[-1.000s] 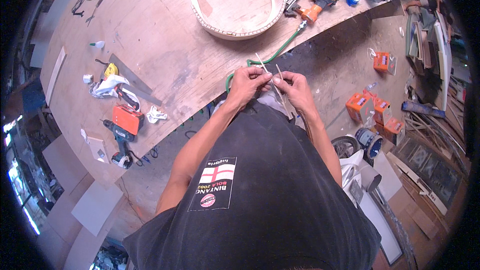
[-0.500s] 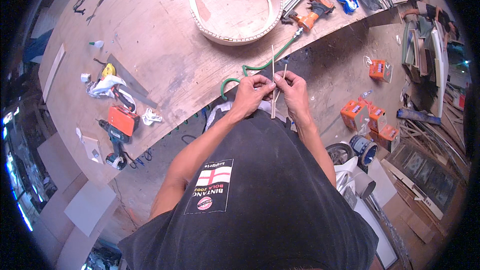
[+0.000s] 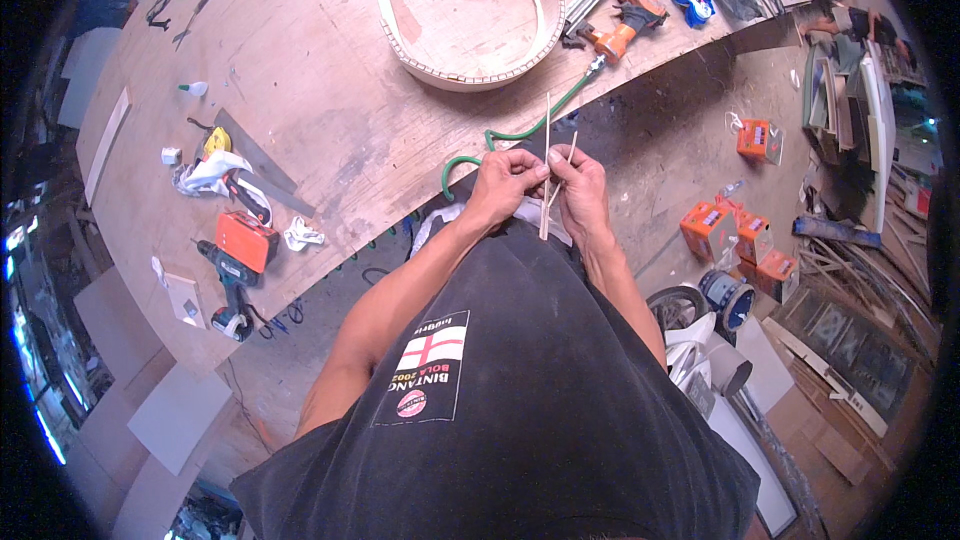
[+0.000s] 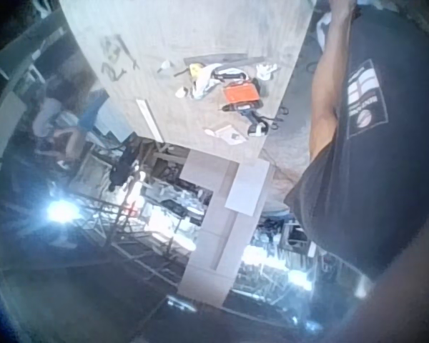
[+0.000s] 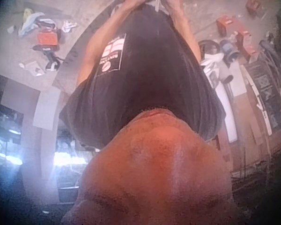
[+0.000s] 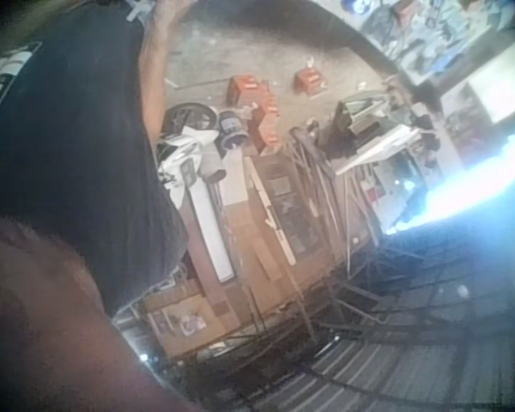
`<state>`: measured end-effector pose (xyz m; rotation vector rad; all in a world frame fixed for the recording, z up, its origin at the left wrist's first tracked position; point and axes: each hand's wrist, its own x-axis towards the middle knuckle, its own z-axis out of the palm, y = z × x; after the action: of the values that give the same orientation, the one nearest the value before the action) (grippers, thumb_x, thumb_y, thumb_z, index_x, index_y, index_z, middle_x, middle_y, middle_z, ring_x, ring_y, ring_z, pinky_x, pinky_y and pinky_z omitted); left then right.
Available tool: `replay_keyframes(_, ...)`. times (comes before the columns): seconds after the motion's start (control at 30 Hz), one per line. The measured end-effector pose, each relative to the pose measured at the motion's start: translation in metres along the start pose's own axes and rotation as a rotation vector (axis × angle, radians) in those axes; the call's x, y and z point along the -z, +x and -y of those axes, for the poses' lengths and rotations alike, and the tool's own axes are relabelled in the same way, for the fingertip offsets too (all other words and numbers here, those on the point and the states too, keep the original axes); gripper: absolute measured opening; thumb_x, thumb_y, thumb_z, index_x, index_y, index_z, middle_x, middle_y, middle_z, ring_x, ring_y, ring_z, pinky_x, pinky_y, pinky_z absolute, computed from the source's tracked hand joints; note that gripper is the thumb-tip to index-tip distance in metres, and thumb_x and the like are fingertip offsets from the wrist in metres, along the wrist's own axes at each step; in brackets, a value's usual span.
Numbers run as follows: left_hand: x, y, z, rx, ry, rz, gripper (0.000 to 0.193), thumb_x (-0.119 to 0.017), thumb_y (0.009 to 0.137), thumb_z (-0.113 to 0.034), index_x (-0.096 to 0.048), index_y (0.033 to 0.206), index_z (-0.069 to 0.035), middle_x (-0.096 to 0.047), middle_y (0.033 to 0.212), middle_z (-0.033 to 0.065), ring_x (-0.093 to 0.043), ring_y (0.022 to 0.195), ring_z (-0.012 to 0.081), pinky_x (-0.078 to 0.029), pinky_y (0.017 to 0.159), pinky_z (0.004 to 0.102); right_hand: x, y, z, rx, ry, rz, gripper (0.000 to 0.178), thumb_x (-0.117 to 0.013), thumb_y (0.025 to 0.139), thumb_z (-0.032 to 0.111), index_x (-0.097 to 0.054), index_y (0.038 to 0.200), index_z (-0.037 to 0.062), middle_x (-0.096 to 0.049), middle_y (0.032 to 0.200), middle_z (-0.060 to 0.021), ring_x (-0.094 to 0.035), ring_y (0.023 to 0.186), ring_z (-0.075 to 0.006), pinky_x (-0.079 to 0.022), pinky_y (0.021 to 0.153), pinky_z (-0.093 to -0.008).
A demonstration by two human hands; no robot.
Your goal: The person assembles a curved wooden frame by attaching thin wooden strips to a larger curved base using a nail gun and glue. They position the strips, fasten them with nails, and apply glue to secure the joints.
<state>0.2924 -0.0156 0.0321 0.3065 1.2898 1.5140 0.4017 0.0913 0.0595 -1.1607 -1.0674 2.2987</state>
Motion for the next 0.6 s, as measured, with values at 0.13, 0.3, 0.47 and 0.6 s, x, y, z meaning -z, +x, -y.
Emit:
replay_keyframes(0.13, 0.002, 0.001, 0.002, 0.026, -0.052, 0.021, 0.011, -0.072, 0.098, -0.011, -0.071, 0.092, -0.001, -0.072, 0.078, 0.0030, -0.066, 0.067, 0.0103, -0.052, 0.063, 0.0247, 0.005, 0.002, -0.005, -0.027, 0.055, 0.011, 0.015, -0.071, 0.098, 0.013, -0.067, 0.105, -0.0003, -0.068, 0.082, -0.0054, -0.065, 0.062, -0.0149, -0.056, 0.054, -0.0302)
replay_keyframes(0.3, 0.006, 0.004, 0.004, 0.089, -0.150, 0.075, 0.013, -0.072, 0.098, -0.012, -0.071, 0.093, -0.001, -0.072, 0.079, 0.0036, -0.066, 0.067, 0.0105, -0.053, 0.063, 0.0250, 0.010, 0.002, -0.006, -0.089, 0.141, 0.030, 0.018, -0.072, 0.098, 0.014, -0.067, 0.106, -0.0007, -0.069, 0.083, -0.0058, -0.066, 0.064, -0.0160, -0.057, 0.055, -0.0312)
replay_keyframes(0.47, 0.005, 0.007, 0.007, 0.060, -0.088, 0.031, 0.012, -0.071, 0.099, -0.012, -0.070, 0.096, -0.001, -0.073, 0.081, 0.0053, -0.068, 0.068, 0.0109, -0.055, 0.062, 0.0246, 0.008, 0.004, -0.002, -0.010, -0.097, -0.028, 0.023, -0.073, 0.098, 0.015, -0.067, 0.110, -0.0035, -0.071, 0.084, -0.0071, -0.067, 0.067, -0.0141, -0.057, 0.057, -0.0288)
replay_keyframes(0.6, 0.009, 0.008, 0.008, 0.009, -0.005, -0.013, 0.011, -0.071, 0.100, -0.011, -0.069, 0.097, -0.001, -0.073, 0.083, 0.0061, -0.069, 0.070, 0.0114, -0.057, 0.064, 0.0251, 0.002, 0.002, 0.008, 0.143, -0.296, -0.051, 0.030, -0.071, 0.098, 0.015, -0.069, 0.118, -0.0075, -0.072, 0.085, -0.0065, -0.065, 0.067, -0.0101, -0.055, 0.061, -0.0254)
